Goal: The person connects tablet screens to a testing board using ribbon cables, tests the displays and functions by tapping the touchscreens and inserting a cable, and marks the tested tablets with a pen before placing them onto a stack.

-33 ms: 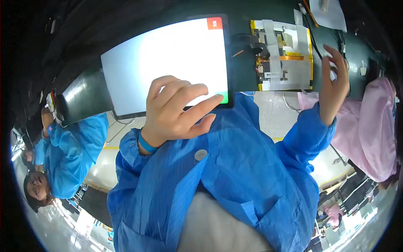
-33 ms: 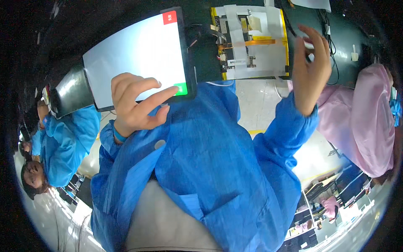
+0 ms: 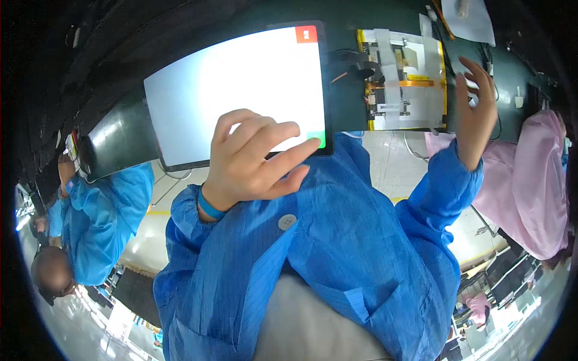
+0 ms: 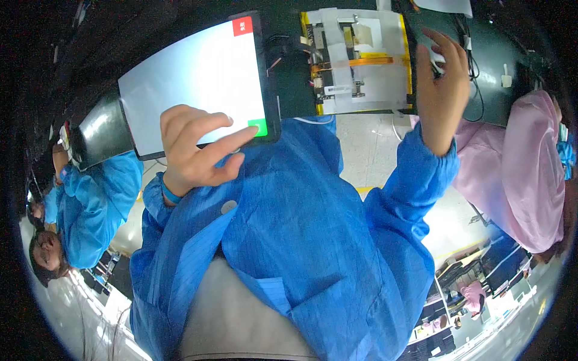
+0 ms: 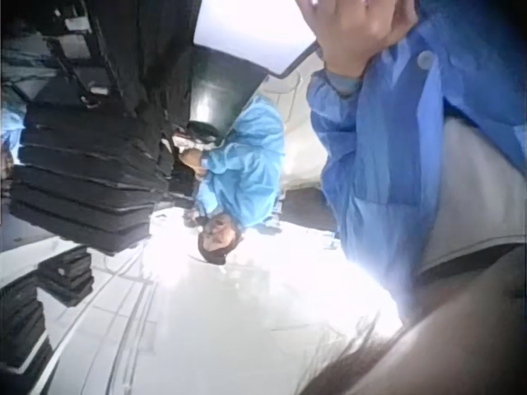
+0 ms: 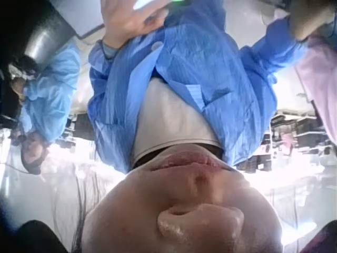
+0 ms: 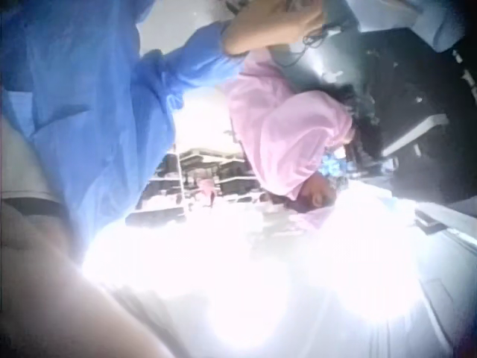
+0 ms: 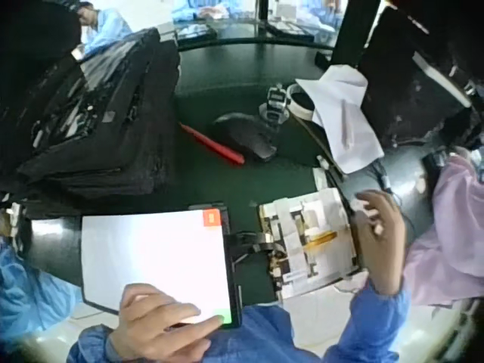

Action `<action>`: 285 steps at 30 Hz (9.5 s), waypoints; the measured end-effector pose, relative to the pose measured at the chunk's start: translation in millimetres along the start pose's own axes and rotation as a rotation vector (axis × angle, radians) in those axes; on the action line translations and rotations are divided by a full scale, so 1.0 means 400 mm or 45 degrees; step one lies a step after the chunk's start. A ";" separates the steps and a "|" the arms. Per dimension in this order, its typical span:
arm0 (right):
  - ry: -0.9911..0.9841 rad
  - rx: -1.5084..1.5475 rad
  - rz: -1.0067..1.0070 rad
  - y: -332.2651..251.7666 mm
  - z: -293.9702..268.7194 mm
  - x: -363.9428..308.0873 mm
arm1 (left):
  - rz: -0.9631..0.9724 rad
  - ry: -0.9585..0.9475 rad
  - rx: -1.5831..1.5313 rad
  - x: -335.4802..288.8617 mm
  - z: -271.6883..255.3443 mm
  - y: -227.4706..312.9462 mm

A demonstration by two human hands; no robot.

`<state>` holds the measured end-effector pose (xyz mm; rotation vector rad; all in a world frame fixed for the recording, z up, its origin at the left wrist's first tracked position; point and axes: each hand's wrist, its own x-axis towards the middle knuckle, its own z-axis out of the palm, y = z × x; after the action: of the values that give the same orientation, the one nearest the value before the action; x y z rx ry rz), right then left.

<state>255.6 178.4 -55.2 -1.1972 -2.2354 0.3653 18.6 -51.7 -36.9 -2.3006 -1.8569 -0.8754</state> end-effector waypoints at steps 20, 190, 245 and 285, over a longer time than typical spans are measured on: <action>-0.293 -0.182 -0.064 0.084 0.110 0.153 | -0.534 0.392 0.031 -0.192 -0.141 -0.065; -0.608 0.237 -0.504 -0.266 0.055 -0.134 | -1.209 0.144 -0.057 -0.211 -0.177 -0.238; -0.652 0.074 -0.819 -0.175 0.247 0.400 | -1.154 0.882 -0.381 -0.368 -0.226 -0.169; -0.668 0.112 -1.280 -0.203 0.070 -0.060 | -0.417 -0.314 -0.048 0.113 0.049 -0.028</action>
<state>194.8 113.7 -46.8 0.1946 -2.8779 0.3663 21.3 -1.2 -35.9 -2.2502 -2.3901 -0.6818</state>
